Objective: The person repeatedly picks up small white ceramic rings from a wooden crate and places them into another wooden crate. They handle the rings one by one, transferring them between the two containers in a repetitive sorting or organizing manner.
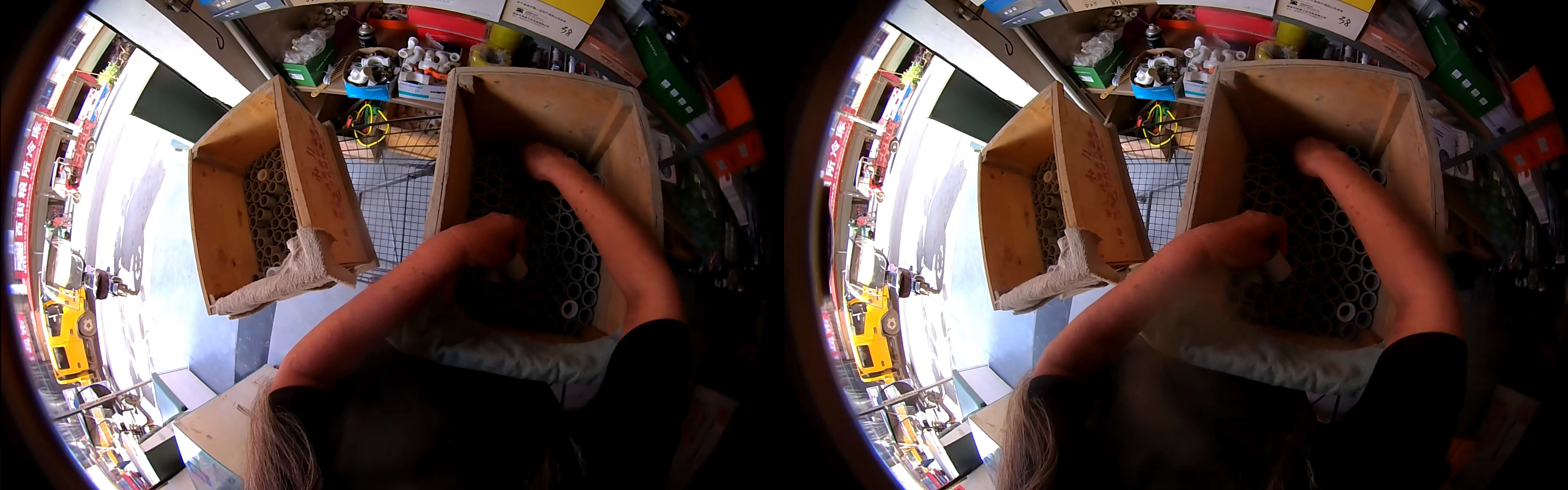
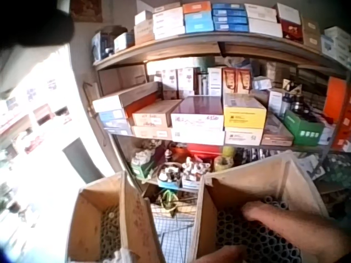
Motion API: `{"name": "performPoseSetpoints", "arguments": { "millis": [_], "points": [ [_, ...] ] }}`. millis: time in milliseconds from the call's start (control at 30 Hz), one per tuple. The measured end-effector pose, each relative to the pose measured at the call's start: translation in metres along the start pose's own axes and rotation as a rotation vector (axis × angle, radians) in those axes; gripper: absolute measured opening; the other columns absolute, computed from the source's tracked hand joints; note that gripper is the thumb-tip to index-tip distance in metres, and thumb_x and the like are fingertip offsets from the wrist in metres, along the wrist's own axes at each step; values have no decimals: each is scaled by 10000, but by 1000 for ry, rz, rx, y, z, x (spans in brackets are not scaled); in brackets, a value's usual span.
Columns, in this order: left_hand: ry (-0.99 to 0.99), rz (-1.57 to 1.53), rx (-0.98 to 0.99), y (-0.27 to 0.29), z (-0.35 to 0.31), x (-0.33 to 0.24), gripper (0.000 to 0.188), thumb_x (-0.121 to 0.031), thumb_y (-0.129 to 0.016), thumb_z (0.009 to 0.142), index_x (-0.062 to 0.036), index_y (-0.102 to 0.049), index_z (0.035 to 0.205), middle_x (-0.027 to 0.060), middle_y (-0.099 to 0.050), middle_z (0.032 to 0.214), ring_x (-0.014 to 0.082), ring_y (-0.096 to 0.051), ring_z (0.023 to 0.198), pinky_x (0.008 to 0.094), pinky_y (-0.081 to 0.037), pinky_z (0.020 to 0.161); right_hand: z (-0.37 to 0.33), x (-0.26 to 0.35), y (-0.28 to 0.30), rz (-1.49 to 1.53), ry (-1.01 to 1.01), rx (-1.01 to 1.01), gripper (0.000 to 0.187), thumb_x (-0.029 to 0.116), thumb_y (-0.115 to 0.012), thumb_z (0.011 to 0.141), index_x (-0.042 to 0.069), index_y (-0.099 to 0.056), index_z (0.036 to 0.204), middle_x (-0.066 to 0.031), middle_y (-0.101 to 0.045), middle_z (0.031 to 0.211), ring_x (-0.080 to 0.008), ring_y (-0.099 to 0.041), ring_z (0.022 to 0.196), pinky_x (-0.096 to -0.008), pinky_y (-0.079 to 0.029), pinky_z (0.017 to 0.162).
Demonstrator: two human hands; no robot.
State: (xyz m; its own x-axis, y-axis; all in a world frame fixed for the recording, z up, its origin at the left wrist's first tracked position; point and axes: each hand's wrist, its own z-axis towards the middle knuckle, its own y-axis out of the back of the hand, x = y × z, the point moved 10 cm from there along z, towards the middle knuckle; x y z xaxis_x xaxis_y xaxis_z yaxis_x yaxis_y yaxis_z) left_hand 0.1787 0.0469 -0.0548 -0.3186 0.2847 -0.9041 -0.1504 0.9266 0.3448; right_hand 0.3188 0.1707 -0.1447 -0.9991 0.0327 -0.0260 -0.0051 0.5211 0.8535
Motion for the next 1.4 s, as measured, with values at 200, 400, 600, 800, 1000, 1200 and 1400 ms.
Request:
{"name": "performPoseSetpoints", "arguments": {
  "millis": [200,400,600,800,1000,1200,1400],
  "points": [
    [2,42,-10,-1,2,3,190,-41,-542,744,-62,-617,917,162,-638,898,306,-614,883,378,-488,771,7,-7,-3,11,0,4,256,109,-487,795,27,-673,950,-213,-632,1021,-353,-612,950,-411,-484,812],
    [26,38,-64,0,2,11,197,-26,-544,736,-51,-621,915,164,-644,903,308,-627,877,380,-501,747,-4,12,4,-64,42,86,235,76,-523,757,17,-676,925,-212,-639,997,-339,-618,937,-401,-489,790],
    [32,52,-93,7,0,3,207,-25,-528,739,-64,-617,922,156,-639,898,301,-621,901,372,-502,758,-13,17,15,-55,60,109,236,62,-530,740,10,-674,919,-207,-644,976,-329,-621,925,-402,-485,782],
    [10,45,-265,25,-1,1,202,-4,-529,724,-52,-618,899,155,-642,885,297,-634,854,360,-510,732,-22,14,55,12,3,55,248,128,-533,769,4,-661,942,-191,-645,966,-311,-625,898,-395,-481,773],
    [77,-101,-646,65,-14,4,167,-39,-567,748,-1,-601,907,214,-639,877,338,-637,849,376,-507,756,-58,56,102,524,137,278,330,278,-566,826,28,-628,1032,-89,-656,979,-201,-632,896,-330,-497,763],
    [129,-635,-688,76,-16,25,202,-55,-517,829,35,-530,1009,159,-622,837,249,-650,759,332,-538,569,-119,73,141,559,198,349,384,359,-633,835,30,-610,1033,-75,-653,943,-149,-625,854,-265,-508,708],
    [98,-903,-714,79,-19,25,307,-139,-503,878,54,-456,1112,167,-585,969,254,-648,778,356,-583,617,-129,86,140,539,249,380,391,239,-715,773,18,-584,1068,-65,-647,920,-129,-607,801,-262,-497,684]
  ]
}}
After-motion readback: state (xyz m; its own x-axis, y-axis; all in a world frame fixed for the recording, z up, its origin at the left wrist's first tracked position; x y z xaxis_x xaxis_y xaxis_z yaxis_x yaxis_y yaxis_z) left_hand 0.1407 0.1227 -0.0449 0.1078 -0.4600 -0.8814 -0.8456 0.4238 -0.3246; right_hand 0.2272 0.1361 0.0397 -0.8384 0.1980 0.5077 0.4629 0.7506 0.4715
